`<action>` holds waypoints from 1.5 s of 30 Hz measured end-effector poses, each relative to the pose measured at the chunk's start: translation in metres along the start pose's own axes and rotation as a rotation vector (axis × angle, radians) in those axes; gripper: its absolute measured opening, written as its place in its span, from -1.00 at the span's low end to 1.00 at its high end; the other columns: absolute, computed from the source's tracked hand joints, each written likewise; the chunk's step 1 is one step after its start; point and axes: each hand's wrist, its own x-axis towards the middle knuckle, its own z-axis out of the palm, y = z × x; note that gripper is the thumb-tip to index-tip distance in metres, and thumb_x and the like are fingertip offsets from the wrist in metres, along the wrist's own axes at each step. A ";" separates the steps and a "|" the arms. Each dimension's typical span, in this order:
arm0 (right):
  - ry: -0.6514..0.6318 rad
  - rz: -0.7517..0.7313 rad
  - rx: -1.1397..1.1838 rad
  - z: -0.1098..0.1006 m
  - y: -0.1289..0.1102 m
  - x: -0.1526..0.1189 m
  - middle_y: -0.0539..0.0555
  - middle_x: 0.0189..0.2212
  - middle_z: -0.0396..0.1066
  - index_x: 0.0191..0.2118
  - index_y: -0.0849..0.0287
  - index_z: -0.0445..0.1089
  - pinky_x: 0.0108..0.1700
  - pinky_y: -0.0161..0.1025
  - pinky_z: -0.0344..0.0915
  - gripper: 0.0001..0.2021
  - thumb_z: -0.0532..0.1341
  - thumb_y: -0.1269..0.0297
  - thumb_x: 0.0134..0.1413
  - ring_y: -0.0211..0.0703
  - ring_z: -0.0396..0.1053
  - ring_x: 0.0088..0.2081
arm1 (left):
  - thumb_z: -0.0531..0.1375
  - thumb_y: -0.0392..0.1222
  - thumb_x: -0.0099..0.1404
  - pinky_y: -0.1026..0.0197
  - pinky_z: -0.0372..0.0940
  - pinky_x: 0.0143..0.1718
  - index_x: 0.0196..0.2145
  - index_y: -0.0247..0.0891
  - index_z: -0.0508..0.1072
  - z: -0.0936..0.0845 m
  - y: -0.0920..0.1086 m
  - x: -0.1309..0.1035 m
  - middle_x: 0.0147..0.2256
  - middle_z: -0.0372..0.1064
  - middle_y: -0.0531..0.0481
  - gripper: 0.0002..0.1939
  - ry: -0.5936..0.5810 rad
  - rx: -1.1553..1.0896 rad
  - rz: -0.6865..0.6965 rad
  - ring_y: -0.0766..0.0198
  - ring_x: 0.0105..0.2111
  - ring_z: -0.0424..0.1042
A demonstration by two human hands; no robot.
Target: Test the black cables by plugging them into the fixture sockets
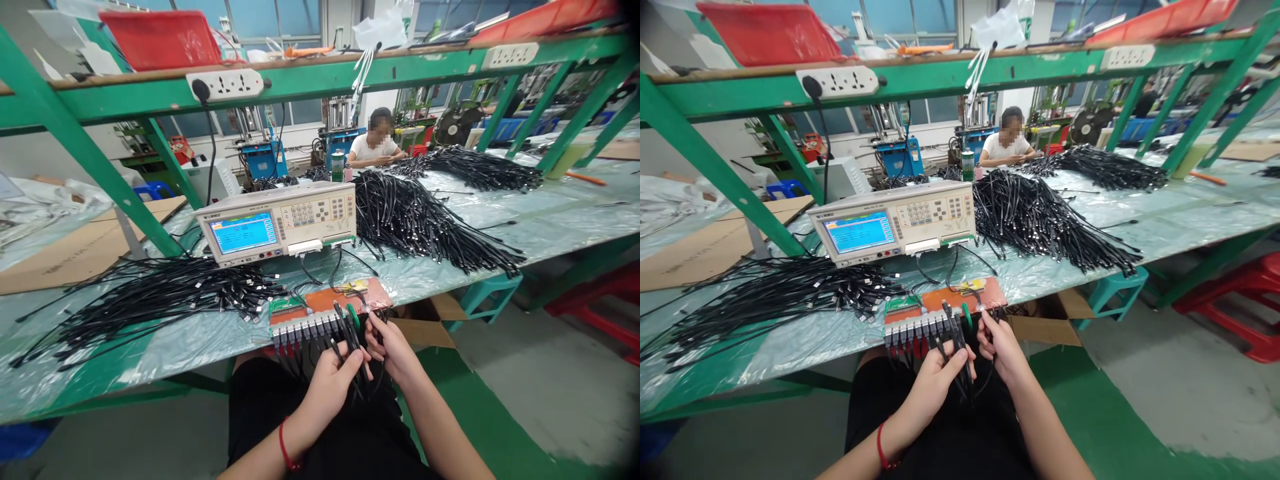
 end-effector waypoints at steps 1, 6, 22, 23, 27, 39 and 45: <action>0.000 0.000 -0.003 0.000 0.001 0.000 -0.17 -0.74 0.10 -0.46 0.18 0.24 -0.73 -0.50 -0.18 -0.46 0.44 -0.19 -0.12 -0.50 -0.17 -0.74 | 0.18 0.09 0.38 0.25 0.28 -0.37 -0.32 -0.28 0.53 0.000 0.000 0.000 -0.48 0.47 -0.04 -0.64 -0.001 0.009 0.002 0.23 -0.47 0.39; 0.005 -0.027 -0.010 0.001 0.005 0.000 -0.18 -0.76 0.06 -0.51 0.16 0.17 -0.74 -0.49 -0.21 -0.44 0.43 -0.19 -0.13 -0.50 -0.18 -0.76 | 0.17 0.08 0.39 0.25 0.27 -0.36 -0.32 -0.29 0.54 0.000 -0.002 0.003 -0.50 0.44 -0.02 -0.63 -0.009 0.039 -0.002 0.24 -0.48 0.38; 0.064 -0.060 -0.077 0.000 0.007 -0.009 -0.19 -0.79 -0.02 -0.56 0.15 0.14 -0.72 -0.47 -0.23 -0.44 0.38 -0.20 -0.07 -0.48 -0.18 -0.76 | 0.21 0.17 0.34 0.29 0.25 -0.39 -0.32 -0.33 0.53 0.003 -0.008 0.006 -0.49 0.41 0.01 -0.56 -0.057 0.002 -0.039 0.29 -0.48 0.34; 0.067 -0.065 -0.089 0.001 0.006 -0.013 -0.18 -0.79 -0.02 -0.57 0.15 0.14 -0.71 -0.46 -0.23 -0.44 0.36 -0.20 -0.05 -0.47 -0.15 -0.75 | 0.21 0.17 0.34 0.28 0.25 -0.38 -0.32 -0.33 0.53 0.004 -0.007 0.006 -0.48 0.41 0.01 -0.56 -0.059 -0.002 -0.041 0.29 -0.48 0.34; 0.168 -0.138 -0.220 0.009 -0.002 -0.031 -0.12 -0.74 0.08 -0.53 0.20 0.28 -0.69 -0.45 -0.13 -0.48 0.39 -0.18 -0.06 -0.40 0.01 -0.71 | 0.24 0.14 0.32 0.28 0.25 -0.37 -0.34 -0.34 0.54 0.008 -0.008 0.007 -0.46 0.42 0.00 -0.59 -0.072 0.013 -0.045 0.27 -0.45 0.35; 0.242 -0.251 -0.249 0.008 0.004 -0.023 -0.01 -0.66 0.32 -0.30 0.24 0.41 -0.72 -0.43 -0.04 -0.42 0.37 -0.28 -0.06 -0.38 0.07 -0.72 | 0.18 0.13 0.36 0.23 0.29 -0.36 -0.33 -0.34 0.54 0.004 -0.014 0.010 -0.49 0.46 -0.04 -0.58 0.041 0.046 -0.029 0.23 -0.47 0.41; 0.235 -0.160 -0.249 -0.002 0.008 -0.009 -0.22 -0.80 -0.04 -0.41 0.18 0.30 -0.75 -0.48 -0.20 -0.37 0.39 -0.36 -0.22 -0.47 -0.19 -0.76 | 0.22 0.18 0.32 0.18 0.42 -0.35 -0.23 -0.35 0.51 0.007 -0.015 0.007 -0.48 0.46 -0.03 -0.54 0.011 -0.210 -0.061 0.23 -0.48 0.46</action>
